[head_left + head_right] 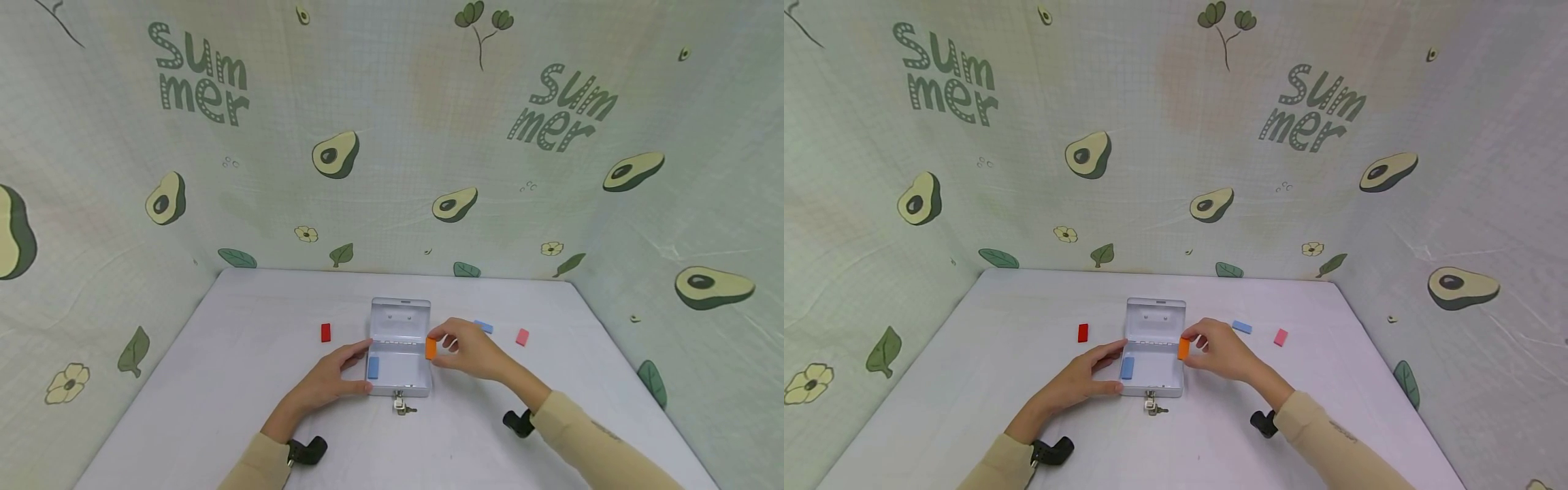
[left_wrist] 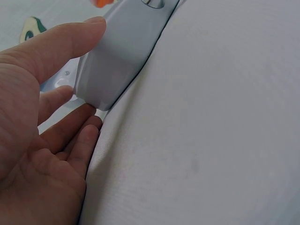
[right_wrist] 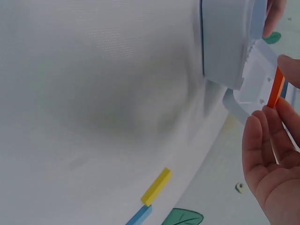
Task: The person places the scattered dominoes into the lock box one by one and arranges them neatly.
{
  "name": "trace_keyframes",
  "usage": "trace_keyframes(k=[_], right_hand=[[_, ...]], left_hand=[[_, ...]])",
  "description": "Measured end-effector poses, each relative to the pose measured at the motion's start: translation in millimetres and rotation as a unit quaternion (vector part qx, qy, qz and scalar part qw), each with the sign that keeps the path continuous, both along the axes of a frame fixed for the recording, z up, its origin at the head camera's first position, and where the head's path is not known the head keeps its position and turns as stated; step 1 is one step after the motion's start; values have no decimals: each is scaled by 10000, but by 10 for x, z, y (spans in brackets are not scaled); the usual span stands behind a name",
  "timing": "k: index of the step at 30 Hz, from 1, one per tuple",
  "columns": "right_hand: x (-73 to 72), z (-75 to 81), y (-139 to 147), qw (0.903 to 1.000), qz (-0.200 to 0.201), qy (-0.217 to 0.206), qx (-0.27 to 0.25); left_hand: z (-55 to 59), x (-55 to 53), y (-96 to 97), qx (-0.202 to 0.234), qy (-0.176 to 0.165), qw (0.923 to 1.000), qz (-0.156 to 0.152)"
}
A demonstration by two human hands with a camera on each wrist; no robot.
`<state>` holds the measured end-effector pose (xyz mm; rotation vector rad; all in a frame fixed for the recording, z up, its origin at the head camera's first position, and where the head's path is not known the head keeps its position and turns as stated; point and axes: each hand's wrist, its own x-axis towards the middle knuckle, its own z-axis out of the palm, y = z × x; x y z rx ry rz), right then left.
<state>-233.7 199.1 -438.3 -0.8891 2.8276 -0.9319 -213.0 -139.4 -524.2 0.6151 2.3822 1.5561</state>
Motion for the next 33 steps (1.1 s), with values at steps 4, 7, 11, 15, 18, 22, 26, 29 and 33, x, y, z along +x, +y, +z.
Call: trace_keyframes(k=[4, 7, 11, 15, 18, 22, 26, 29, 33], right_hand=[[-8, -10, -70, 9999, 125, 38, -53], [-7, -17, -122, 9998, 146, -75, -97], [-3, -26, -185, 9996, 108, -242, -107], [-13, -47, -223, 9996, 69, -274, -15], [-26, -67, -238, 9996, 81, -277, 18], [-37, -91, -247, 9996, 124, -271, 17], [-40, -98, -262, 9996, 132, -246, 58], [-46, -106, -276, 9996, 126, -227, 81], [-50, -121, -292, 9997, 99, -214, 89]], left_hand=[[1, 1, -1, 8, 1, 10000, -3], [1, 2, -1, 14, -6, 10000, -4], [5, 6, 2, -6, -21, 10000, 18], [12, 12, 7, -34, -19, 10000, 44], [16, 14, 11, -57, -20, 10000, 56], [21, 16, 15, -69, -30, 9999, 67], [25, 16, 18, -80, -31, 9999, 77], [24, 14, 16, -53, -42, 10000, 62], [23, 13, 13, -20, -52, 10000, 42]])
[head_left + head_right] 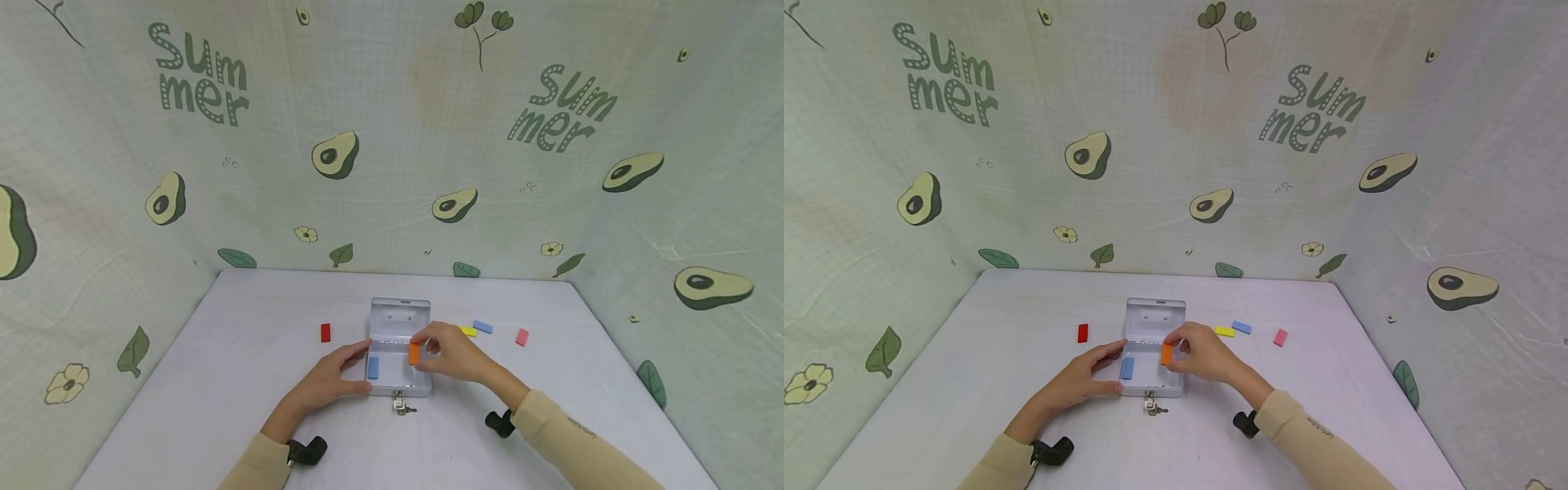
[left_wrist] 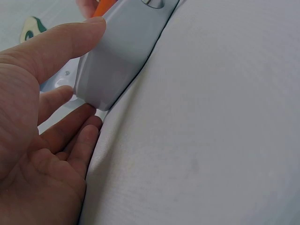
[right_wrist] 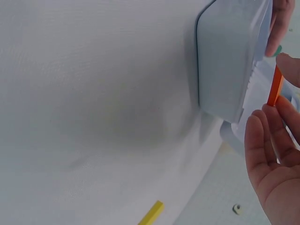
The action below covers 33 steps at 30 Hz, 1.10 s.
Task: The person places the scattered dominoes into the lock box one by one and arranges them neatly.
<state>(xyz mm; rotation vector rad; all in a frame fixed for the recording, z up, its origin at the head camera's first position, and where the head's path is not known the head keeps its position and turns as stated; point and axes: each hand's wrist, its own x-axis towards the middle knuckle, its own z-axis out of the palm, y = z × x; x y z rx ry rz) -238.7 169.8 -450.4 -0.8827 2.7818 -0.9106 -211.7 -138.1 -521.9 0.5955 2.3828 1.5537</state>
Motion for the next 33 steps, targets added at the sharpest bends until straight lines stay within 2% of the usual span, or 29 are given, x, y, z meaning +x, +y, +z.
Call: trace_keyframes(k=[33], right_hand=[[17, -71, -158, 9993, 286, -154, -161]], left_hand=[[-4, 1, -7, -66, 16, 10000, 19]])
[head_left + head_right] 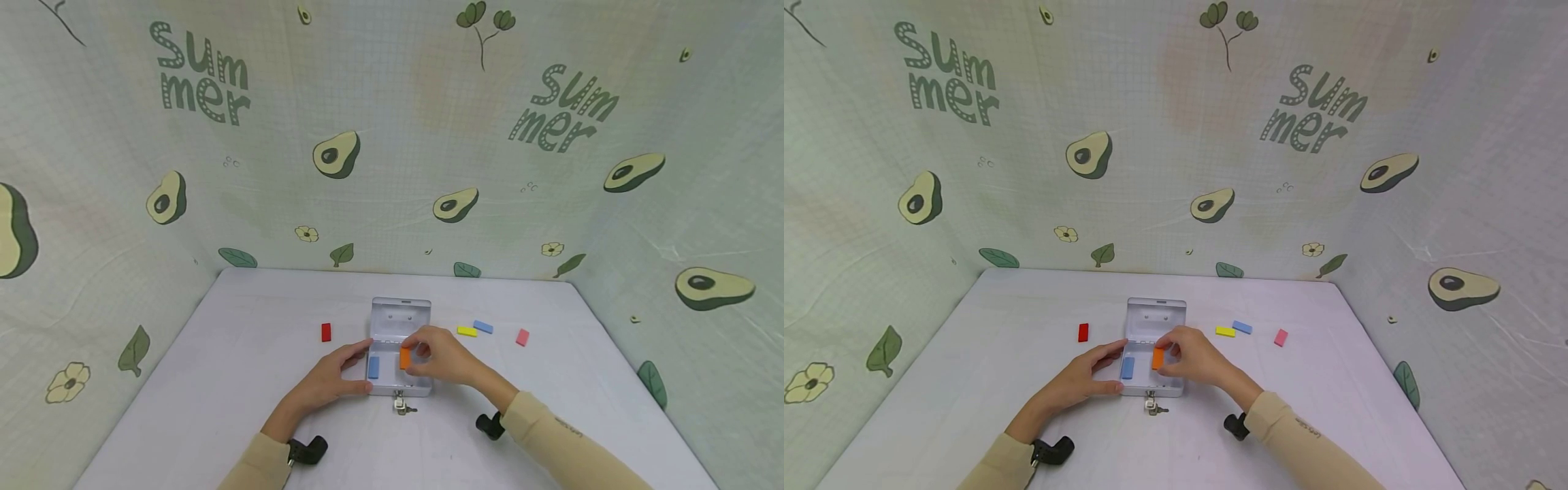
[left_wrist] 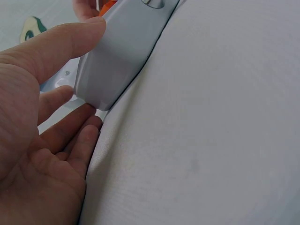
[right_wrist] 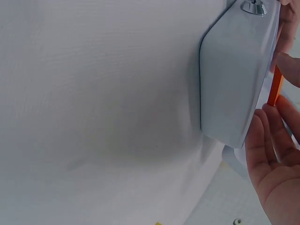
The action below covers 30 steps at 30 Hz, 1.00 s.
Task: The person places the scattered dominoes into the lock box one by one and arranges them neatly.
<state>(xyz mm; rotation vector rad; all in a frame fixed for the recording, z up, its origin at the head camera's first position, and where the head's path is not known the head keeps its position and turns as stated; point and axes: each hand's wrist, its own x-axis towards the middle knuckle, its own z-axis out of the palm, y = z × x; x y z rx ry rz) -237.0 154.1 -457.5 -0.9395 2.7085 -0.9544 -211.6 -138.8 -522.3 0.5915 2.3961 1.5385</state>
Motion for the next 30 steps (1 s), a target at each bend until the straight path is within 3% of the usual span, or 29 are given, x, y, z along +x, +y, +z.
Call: trace_keyframes(k=[18, 30], right_hand=[[2, -14, -95, 9997, 220, 67, 51], [6, -45, -176, 9997, 152, 25, 205]], left_hand=[[1, -5, -2, 88, -10, 10000, -46], [4, -2, -14, 86, 30, 9999, -71]])
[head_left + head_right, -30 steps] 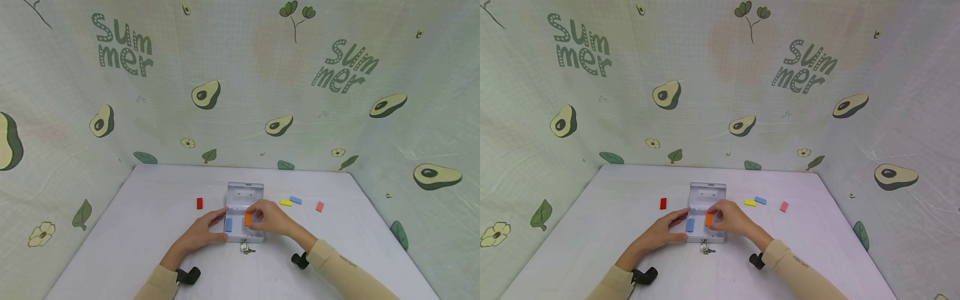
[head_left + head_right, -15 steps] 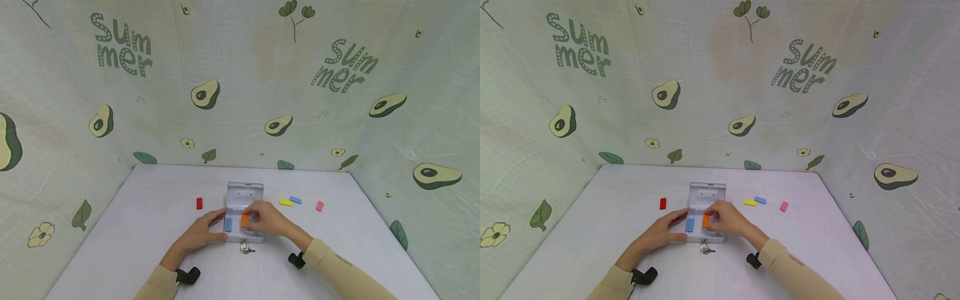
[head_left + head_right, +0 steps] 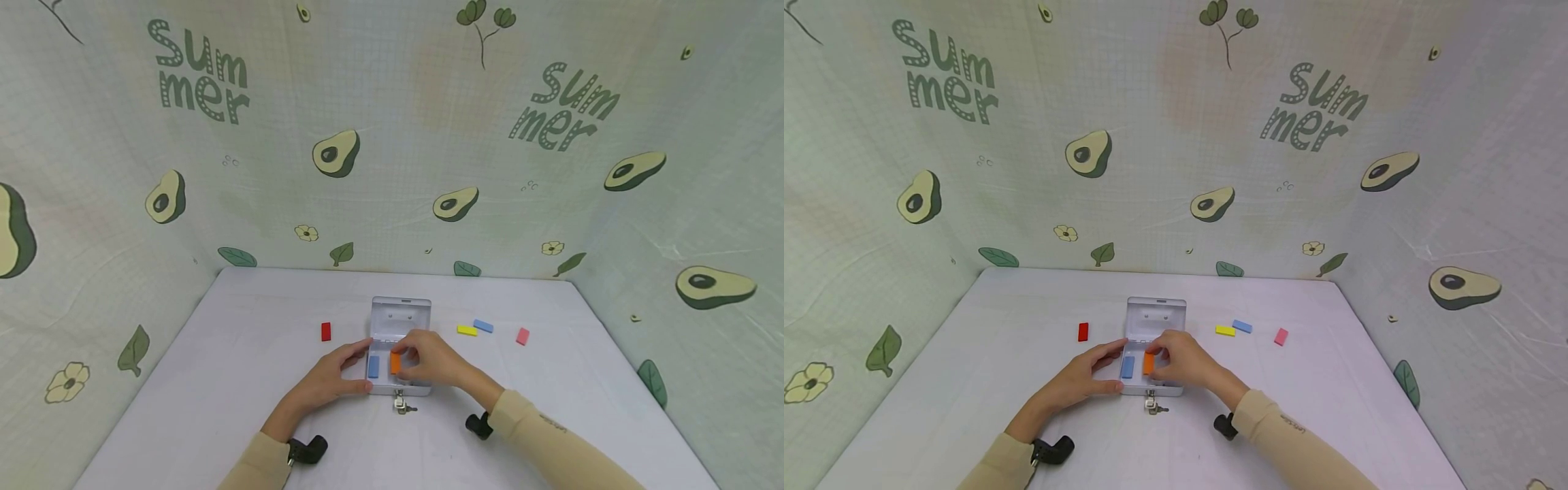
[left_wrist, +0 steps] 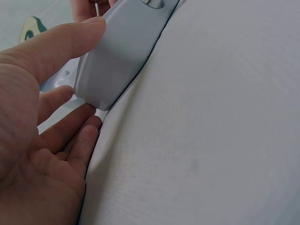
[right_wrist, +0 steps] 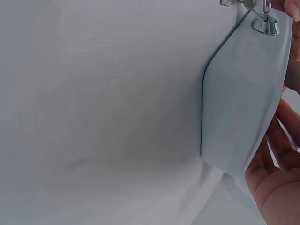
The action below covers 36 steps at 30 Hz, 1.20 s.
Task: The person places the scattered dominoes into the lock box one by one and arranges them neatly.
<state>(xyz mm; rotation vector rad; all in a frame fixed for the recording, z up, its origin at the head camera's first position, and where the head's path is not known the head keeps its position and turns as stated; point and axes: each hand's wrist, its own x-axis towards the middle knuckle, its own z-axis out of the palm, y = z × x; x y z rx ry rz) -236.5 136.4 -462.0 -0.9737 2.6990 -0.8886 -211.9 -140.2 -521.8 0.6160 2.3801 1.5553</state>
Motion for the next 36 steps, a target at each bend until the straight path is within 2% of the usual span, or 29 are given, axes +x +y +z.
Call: trace_keyframes(k=[9, 20, 36], right_hand=[[4, -41, -55, 10000, -38, -26, 63], [15, -77, -124, 9995, 6, 254, 188], [37, -134, -188, 9992, -29, 326, 230]], left_hand=[[-3, -8, 3, -52, 40, 10000, -14], [8, -9, 7, -6, -37, 10000, 12], [-14, -26, -4, 29, 30, 10000, -47]])
